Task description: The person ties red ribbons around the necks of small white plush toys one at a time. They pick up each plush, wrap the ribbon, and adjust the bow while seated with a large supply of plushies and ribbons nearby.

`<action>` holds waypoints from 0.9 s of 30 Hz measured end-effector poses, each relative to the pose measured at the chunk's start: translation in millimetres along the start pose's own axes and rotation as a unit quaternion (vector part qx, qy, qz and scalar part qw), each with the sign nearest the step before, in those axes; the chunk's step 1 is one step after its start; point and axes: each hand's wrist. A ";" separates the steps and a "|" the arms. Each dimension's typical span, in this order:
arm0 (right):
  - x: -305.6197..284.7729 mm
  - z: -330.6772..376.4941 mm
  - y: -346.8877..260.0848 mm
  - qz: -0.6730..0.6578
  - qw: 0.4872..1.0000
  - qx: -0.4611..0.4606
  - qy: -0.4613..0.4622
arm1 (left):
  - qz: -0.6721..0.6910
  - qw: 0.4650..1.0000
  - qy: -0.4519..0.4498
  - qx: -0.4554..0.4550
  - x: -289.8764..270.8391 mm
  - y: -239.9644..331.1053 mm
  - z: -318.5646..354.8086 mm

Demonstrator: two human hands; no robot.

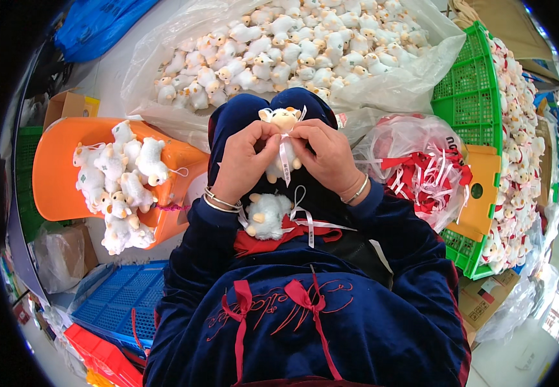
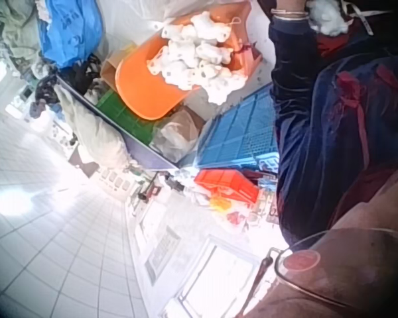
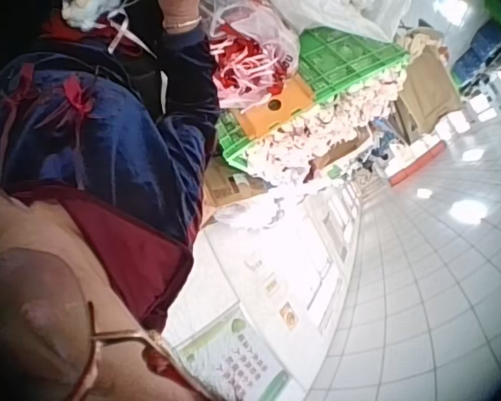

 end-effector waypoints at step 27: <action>-17.0 1.6 -7.6 -0.263 0.918 0.293 -0.044 | -0.056 0.994 -0.022 -0.086 -6.6 15.9 -0.4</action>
Point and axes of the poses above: each hand's wrist, its own z-axis away from the middle knuckle, its own x-axis out of the palm, y = z × x, and after that the axes turned 4 degrees about x, right-handed
